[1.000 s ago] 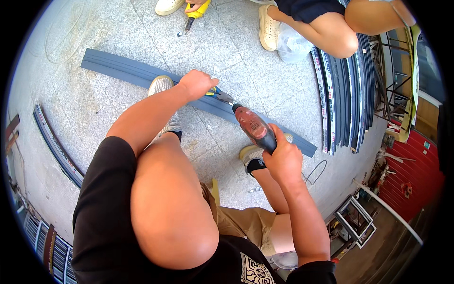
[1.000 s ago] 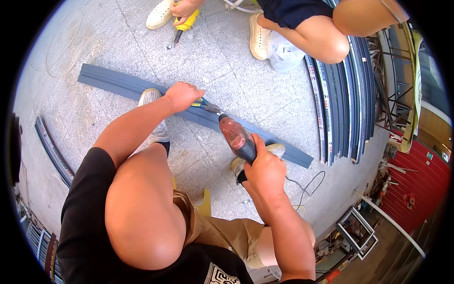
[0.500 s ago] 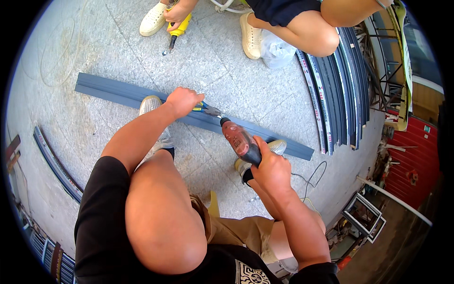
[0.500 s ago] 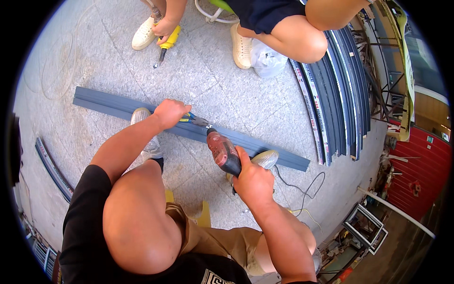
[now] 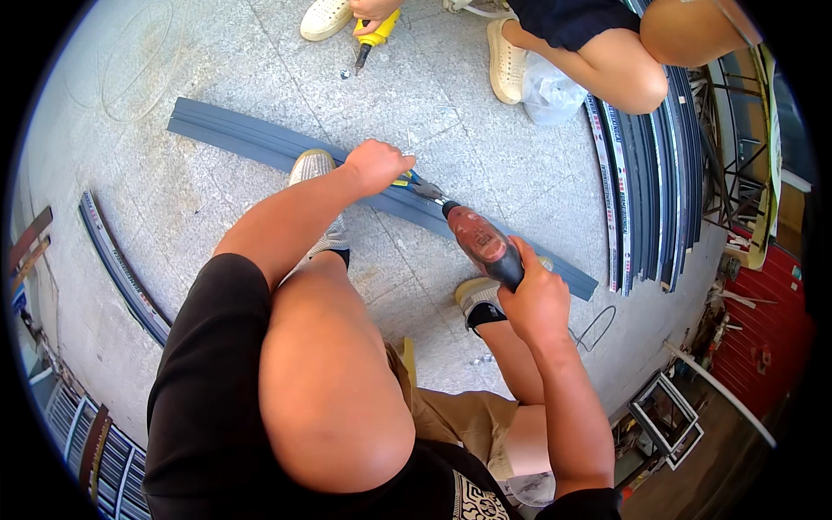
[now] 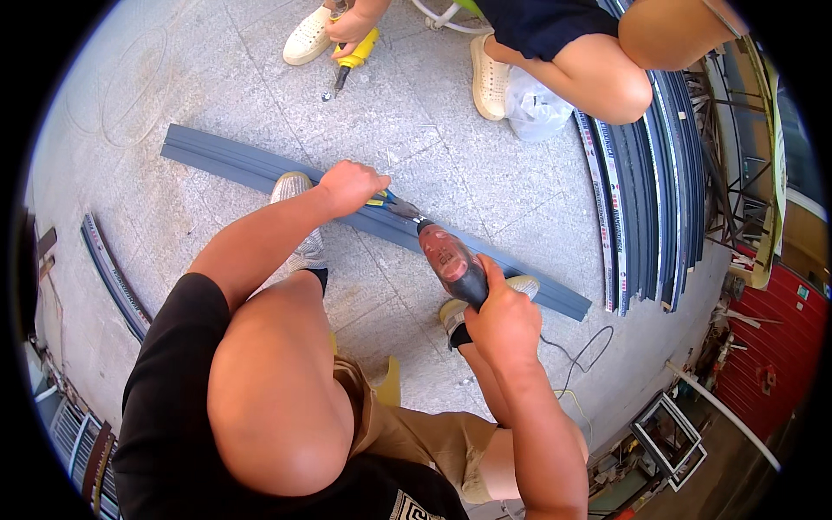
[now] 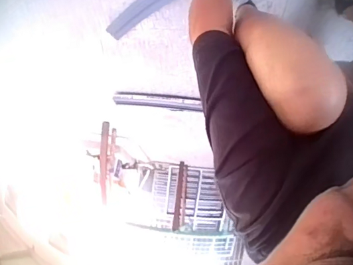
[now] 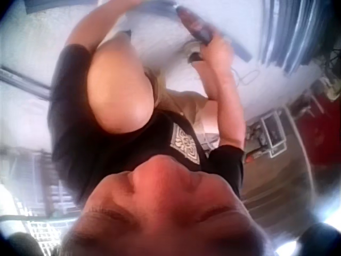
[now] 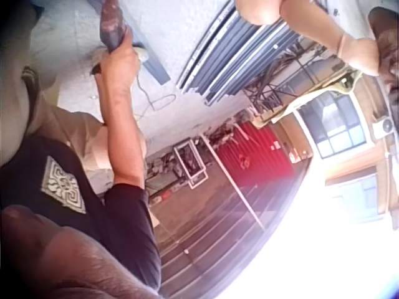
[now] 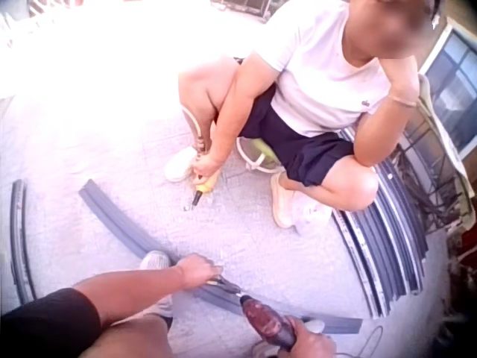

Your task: The person uses pliers to bend small metal tabs on a gray curved component and then uses a power drill to drive screws into the component while it is held in place.

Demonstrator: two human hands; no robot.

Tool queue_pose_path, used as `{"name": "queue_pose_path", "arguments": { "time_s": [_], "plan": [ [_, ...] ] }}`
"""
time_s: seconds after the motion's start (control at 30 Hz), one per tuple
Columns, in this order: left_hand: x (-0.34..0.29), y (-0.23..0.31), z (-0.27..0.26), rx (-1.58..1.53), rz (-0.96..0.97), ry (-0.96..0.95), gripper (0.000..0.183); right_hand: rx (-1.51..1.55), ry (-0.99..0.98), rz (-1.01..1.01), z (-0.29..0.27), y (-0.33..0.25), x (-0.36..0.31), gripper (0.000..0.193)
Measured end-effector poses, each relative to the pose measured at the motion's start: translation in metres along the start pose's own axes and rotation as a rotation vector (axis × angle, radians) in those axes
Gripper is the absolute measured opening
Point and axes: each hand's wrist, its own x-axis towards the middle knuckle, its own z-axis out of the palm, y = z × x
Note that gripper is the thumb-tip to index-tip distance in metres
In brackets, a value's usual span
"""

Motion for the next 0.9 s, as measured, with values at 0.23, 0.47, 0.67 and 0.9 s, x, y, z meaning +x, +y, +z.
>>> {"name": "queue_pose_path", "arguments": {
  "time_s": [0.23, 0.47, 0.67, 0.9],
  "plan": [
    [0.0, -0.001, -0.003, 0.008, 0.012, -0.024, 0.022, -0.01, 0.066, -0.019, 0.003, -0.007, -0.005, 0.076],
    [-0.001, -0.004, 0.006, 0.006, 0.011, 0.01, 0.023, -0.011, 0.064, -0.02, 0.003, -0.008, -0.003, 0.075],
    [0.0, -0.003, 0.01, 0.001, 0.014, 0.036, 0.018, -0.015, 0.078, -0.025, 0.003, -0.006, -0.002, 0.074],
    [0.0, -0.004, 0.01, -0.002, 0.014, 0.043, 0.017, -0.03, 0.085, -0.029, 0.003, -0.006, -0.001, 0.075]
  ]
}}
